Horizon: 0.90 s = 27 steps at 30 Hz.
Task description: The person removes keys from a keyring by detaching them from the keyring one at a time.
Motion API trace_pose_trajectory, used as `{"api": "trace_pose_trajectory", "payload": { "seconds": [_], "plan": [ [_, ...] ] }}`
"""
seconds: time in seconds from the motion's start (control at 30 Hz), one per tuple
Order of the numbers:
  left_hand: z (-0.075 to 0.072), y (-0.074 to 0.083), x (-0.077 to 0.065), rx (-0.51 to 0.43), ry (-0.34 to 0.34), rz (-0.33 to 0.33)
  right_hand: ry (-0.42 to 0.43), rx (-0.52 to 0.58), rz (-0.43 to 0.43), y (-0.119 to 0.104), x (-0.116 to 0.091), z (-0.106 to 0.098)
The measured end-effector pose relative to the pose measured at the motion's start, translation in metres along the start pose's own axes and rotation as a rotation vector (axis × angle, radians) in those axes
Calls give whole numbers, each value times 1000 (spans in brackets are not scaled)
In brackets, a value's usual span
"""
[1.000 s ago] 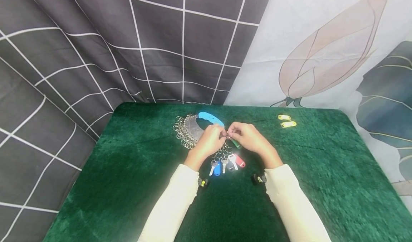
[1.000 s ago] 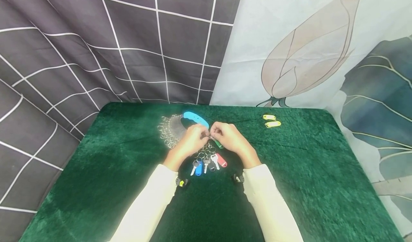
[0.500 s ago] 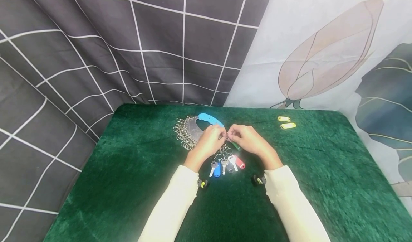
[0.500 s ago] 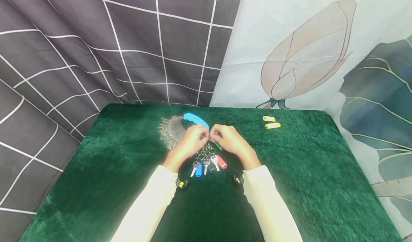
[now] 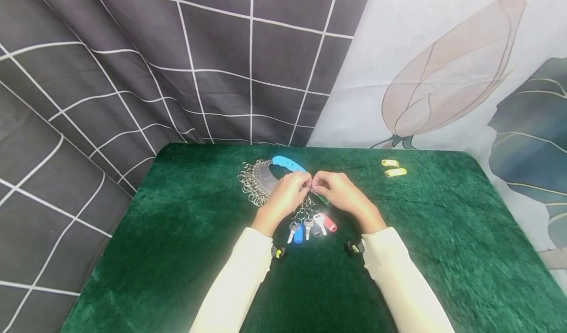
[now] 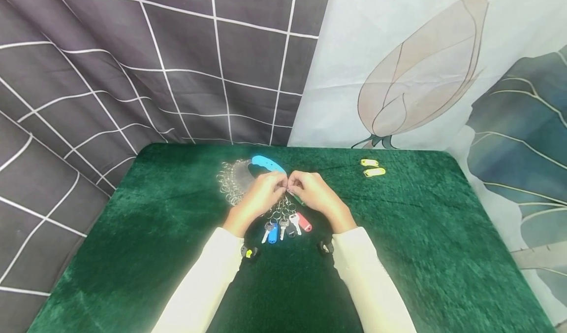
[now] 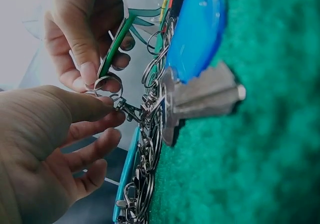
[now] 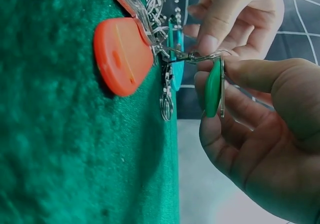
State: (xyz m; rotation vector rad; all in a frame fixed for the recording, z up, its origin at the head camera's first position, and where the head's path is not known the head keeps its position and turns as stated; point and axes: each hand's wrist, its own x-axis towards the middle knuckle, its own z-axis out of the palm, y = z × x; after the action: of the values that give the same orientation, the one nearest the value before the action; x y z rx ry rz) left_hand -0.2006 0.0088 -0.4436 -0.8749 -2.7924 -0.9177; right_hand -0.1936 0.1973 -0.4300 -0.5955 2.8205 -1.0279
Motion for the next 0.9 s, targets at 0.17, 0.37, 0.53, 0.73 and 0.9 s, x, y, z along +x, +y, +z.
{"api": "trace_pose_trajectory", "payload": {
  "seconds": [0.17, 0.37, 0.53, 0.73, 0.9],
  "plan": [
    [0, -1, -2, -19, -2, -41, -16, 36, 8, 0, 0, 3],
    [2, -4, 0, -9, 10, -33, -4, 68, -19, 0, 1, 5],
    [2, -6, 0, -52, 11, -26, 21, 63, -33, 1, 3, 6],
    [1, -6, 1, -59, 1, -21, 38, 28, 7, 2, 4, 6],
    [-1, -4, 1, -49, 10, -29, 37, 24, 2, 3, 4, 5]
  ]
}}
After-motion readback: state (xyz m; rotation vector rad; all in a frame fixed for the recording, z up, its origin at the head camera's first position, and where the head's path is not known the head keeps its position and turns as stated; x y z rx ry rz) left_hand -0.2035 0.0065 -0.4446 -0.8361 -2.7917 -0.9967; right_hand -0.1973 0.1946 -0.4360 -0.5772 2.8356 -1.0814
